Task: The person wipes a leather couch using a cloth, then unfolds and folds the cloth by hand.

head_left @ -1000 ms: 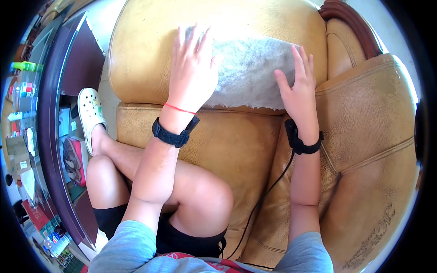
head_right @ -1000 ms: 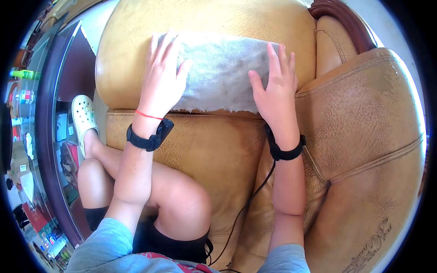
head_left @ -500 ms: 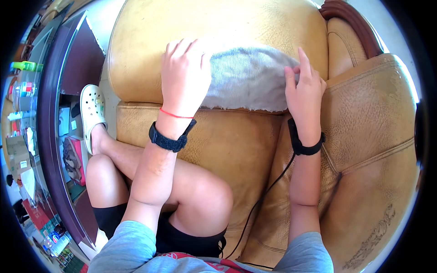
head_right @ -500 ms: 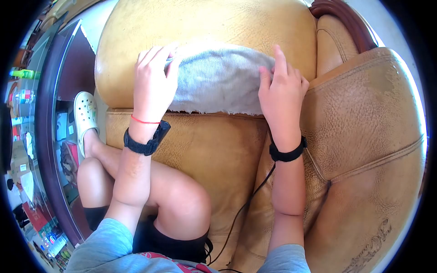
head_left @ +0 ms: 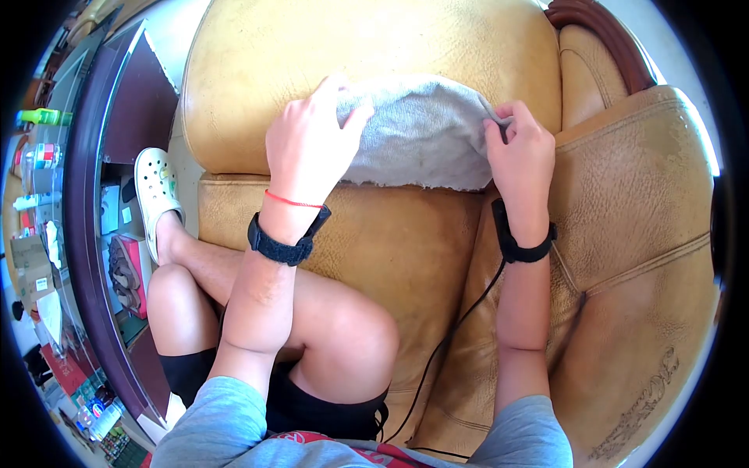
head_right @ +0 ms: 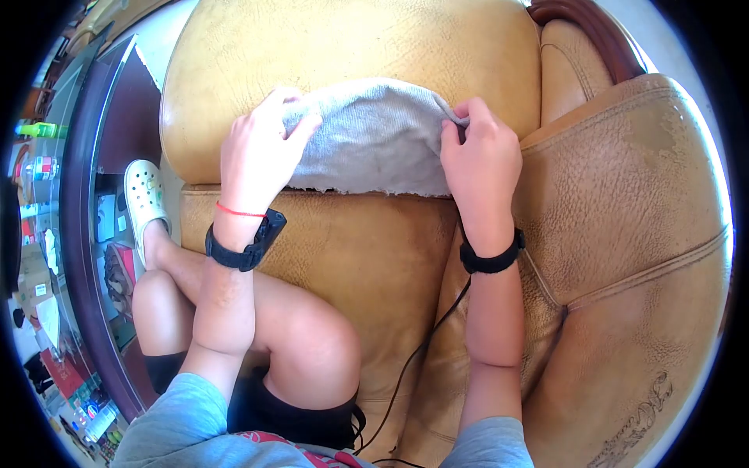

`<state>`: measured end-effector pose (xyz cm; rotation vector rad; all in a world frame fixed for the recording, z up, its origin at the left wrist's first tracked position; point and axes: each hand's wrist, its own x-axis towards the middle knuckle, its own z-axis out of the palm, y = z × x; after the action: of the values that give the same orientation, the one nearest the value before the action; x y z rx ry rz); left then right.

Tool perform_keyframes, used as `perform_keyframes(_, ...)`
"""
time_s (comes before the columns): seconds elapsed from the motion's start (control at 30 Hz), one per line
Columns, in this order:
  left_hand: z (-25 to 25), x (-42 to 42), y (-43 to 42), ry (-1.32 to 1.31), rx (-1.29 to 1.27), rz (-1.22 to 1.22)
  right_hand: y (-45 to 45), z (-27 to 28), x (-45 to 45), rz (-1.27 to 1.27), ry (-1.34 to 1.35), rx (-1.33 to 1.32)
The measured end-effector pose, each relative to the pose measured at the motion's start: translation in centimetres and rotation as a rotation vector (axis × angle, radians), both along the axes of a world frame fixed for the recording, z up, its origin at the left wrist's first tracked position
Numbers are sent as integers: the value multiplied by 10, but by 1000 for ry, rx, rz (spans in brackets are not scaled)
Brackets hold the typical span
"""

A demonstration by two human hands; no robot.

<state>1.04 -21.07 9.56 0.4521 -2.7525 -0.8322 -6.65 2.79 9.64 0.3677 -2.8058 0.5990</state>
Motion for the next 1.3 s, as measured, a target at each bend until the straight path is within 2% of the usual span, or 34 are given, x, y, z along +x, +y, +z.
perform_keyframes(0.07,5,-1,-1,-91,16,-21,-4,8,3,-58,-21,-29)
perform_keyframes(0.2,0,3,-1,-14,94,-49,-5,12,6,-92,-30,-86)
perform_keyframes(0.27,2,6,1,49,149,-43,-4,7,3,-33,71,-215)
perform_keyframes(0.37,9,9,7,323,299,48,-6,10,4,8,205,-359)
perform_keyframes(0.43,40,15,14,360,345,12,-9,19,7,-27,262,-415)
perform_keyframes(0.53,28,10,13,517,233,-75,-8,16,1,37,397,-407)
perform_keyframes(0.6,16,8,6,441,99,-109,-4,12,-1,62,298,-357)
perform_keyframes(0.7,15,13,1,121,445,-133,-3,24,3,39,93,-267)
perform_keyframes(0.77,28,22,11,28,519,-183,0,30,6,57,-111,-204)
perform_keyframes(0.83,27,23,3,-170,412,-370,9,30,5,129,-365,-143)
perform_keyframes(0.93,23,24,-2,-426,229,-752,18,9,3,512,-537,-105)
perform_keyframes(1.0,29,28,-1,-521,278,-894,15,15,7,689,-817,-88)
perform_keyframes(1.07,30,26,-1,-651,390,-875,9,22,11,879,-1028,-82)
perform_keyframes(1.1,30,24,-1,-737,457,-832,6,27,12,888,-1107,-30)
perform_keyframes(1.2,39,27,3,-561,575,-587,10,25,11,806,-935,-84)
perform_keyframes(1.3,37,19,3,-421,580,-353,14,12,4,467,-502,-52)
